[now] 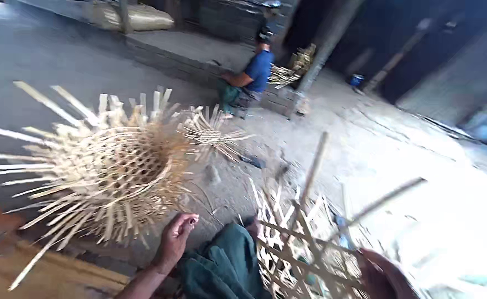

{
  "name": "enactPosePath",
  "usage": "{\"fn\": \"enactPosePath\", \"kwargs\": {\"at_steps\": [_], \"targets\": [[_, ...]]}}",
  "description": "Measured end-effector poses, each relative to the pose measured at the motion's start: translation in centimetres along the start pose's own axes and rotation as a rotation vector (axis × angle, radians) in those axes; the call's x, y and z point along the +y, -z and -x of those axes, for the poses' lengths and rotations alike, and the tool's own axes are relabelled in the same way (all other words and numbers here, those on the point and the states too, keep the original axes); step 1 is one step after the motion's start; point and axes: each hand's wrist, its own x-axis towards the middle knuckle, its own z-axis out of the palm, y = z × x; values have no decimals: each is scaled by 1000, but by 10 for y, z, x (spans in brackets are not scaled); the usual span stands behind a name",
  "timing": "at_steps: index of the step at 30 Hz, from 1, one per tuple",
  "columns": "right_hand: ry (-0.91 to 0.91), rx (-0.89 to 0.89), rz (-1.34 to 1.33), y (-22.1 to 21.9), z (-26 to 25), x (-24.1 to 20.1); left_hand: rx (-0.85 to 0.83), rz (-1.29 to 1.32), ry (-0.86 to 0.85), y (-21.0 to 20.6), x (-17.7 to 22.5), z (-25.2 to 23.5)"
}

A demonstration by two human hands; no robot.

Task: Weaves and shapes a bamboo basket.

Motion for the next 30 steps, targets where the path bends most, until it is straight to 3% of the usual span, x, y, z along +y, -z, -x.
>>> {"fn": "enactPosePath", "kwargs": {"at_steps": [3,6,11,14,22,26,30], "targets": [[117,202,77,-16,5,-11,-234,224,-429,-25,113,-45],[158,206,103,-25,9,-23,-503,291,-764,-65,196,-63],[152,229,38,-14,31,-30,-618,-194,-1004,-133,233,-67],[32,310,-36,-1,51,-18,-619,-307,-1020,-148,230,-71],[-141,491,56,5,47,-15,-573,-102,-823,-151,247,-44],[-134,448,39,4,45,-13,-604,-51,-729,-150,245,-38],[-167,286,103,20,47,-24,-708,2,-669,-149,244,-40]]}}
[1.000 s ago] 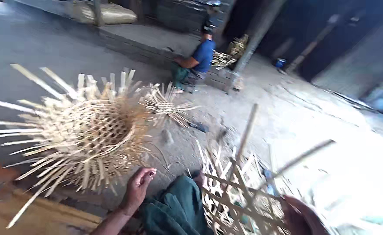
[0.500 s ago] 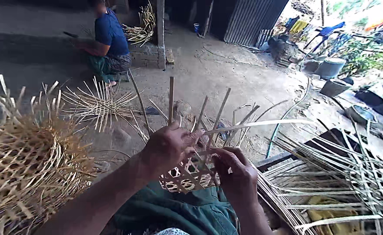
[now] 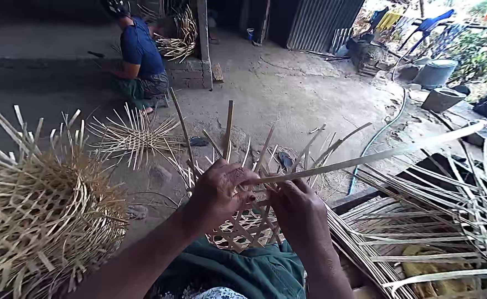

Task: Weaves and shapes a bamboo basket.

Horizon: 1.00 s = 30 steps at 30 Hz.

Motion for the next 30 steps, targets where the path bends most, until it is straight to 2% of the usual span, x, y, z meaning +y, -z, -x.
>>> {"fn": "enactPosePath", "kwargs": {"at_steps": [2,6,10,12,14,17,19,22,24,26,28,30], "targets": [[-78,-116,-163,10,-2,3,-27,128,35,1,1,0],[-162,-363,-800,15,-15,28,24,280,19,0,-1,-1],[-220,-452,-1031,12,-18,36,104,291,27,-7,-6,-2],[-242,-432,-966,11,-16,32,133,221,37,-10,-8,-2],[-137,-345,-784,9,-10,30,156,35,-15,-14,-9,-1],[94,-175,-287,15,5,12,163,-284,-149,-19,-11,1],[191,-34,18,17,11,-3,151,-347,-153,-19,-8,1],[254,-19,250,17,5,-4,90,-115,-5,-10,2,1],[293,-92,267,20,-3,0,-1,166,190,0,6,-3],[312,-162,257,23,-8,-1,-78,338,303,7,4,-6],[287,-205,235,24,-11,-4,-56,408,289,6,2,-4],[217,-237,229,25,-13,-5,-3,426,189,0,-1,2]]}}
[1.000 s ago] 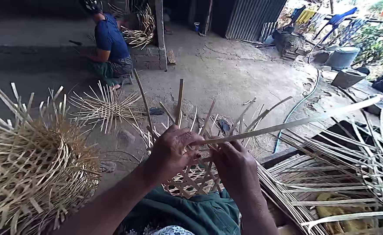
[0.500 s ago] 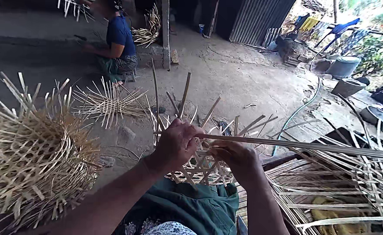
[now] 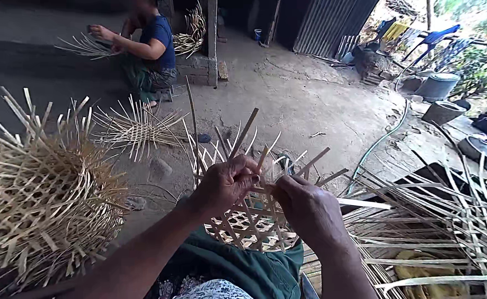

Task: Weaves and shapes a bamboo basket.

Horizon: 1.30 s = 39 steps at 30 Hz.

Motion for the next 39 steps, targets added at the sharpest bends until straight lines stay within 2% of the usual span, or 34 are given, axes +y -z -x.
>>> {"fn": "enactPosePath", "kwargs": {"at_steps": [2,5,8,11,14,18,25,28,31,33,34,36,39], "targets": [[-62,-43,3,3,-2,-1,67,-67,-135,-6,-6,6],[-87,-28,-11,-2,-2,-2,149,-329,-373,-10,3,9],[-73,123,-152,-10,1,2,-36,-679,-521,-12,10,-2],[-160,256,-279,-17,11,12,-97,-863,-480,-3,1,-22],[-225,343,-327,-21,14,20,2,-740,-418,4,9,-31],[-293,437,-305,-26,10,17,60,-634,-414,-15,20,-24],[-302,311,-341,-27,13,24,40,-577,-372,-24,7,-19],[-317,239,-250,-14,17,21,21,-511,-365,-28,7,-21],[-353,287,-158,-4,22,10,-11,-409,-341,-31,8,-22],[-356,311,-321,-3,22,15,-33,-331,-317,-30,10,-22],[-365,287,-517,-3,21,20,-43,-291,-309,-28,10,-22],[-361,190,-931,-1,15,34,-72,-214,-284,-24,9,-21],[-352,-6,-1215,0,6,54,-102,-73,-233,-19,7,-22]]}}
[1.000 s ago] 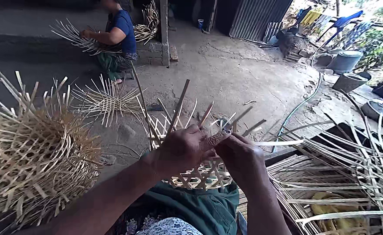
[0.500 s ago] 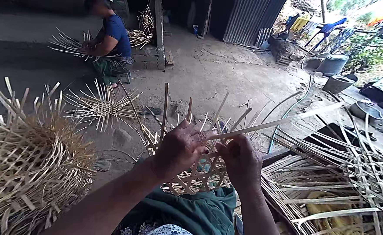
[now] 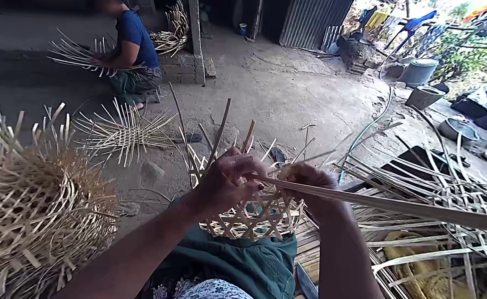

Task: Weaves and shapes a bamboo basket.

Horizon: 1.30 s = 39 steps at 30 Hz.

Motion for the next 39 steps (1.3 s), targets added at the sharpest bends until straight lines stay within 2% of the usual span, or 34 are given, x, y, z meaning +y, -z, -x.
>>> {"fn": "enactPosePath", "kwargs": {"at_steps": [4,6,8,10,12,15,18,19,23,29,35,39], "targets": [[-96,-166,-157,10,-8,2,87,50,30,-1,-9,1],[-89,-176,-137,8,-7,2,139,-94,12,-5,-12,2],[-12,-184,-131,7,-5,5,170,-338,-85,-10,-13,4],[44,-114,-135,2,-2,8,166,-535,-143,-11,-12,3],[41,78,-200,-7,1,8,138,-603,-147,-11,-8,2],[19,310,-266,-15,1,6,71,-464,2,-6,1,1],[109,300,-240,-19,3,12,-6,-61,289,14,6,-6],[141,272,-232,-21,4,15,3,-33,324,17,6,-7],[244,193,-176,-27,4,24,123,-218,320,10,6,-4],[244,191,-173,-30,4,23,125,-162,345,10,11,1],[224,229,-109,-49,14,19,354,-470,193,-7,1,1],[231,261,-78,-47,16,19,318,-576,-33,-6,-4,1]]}}
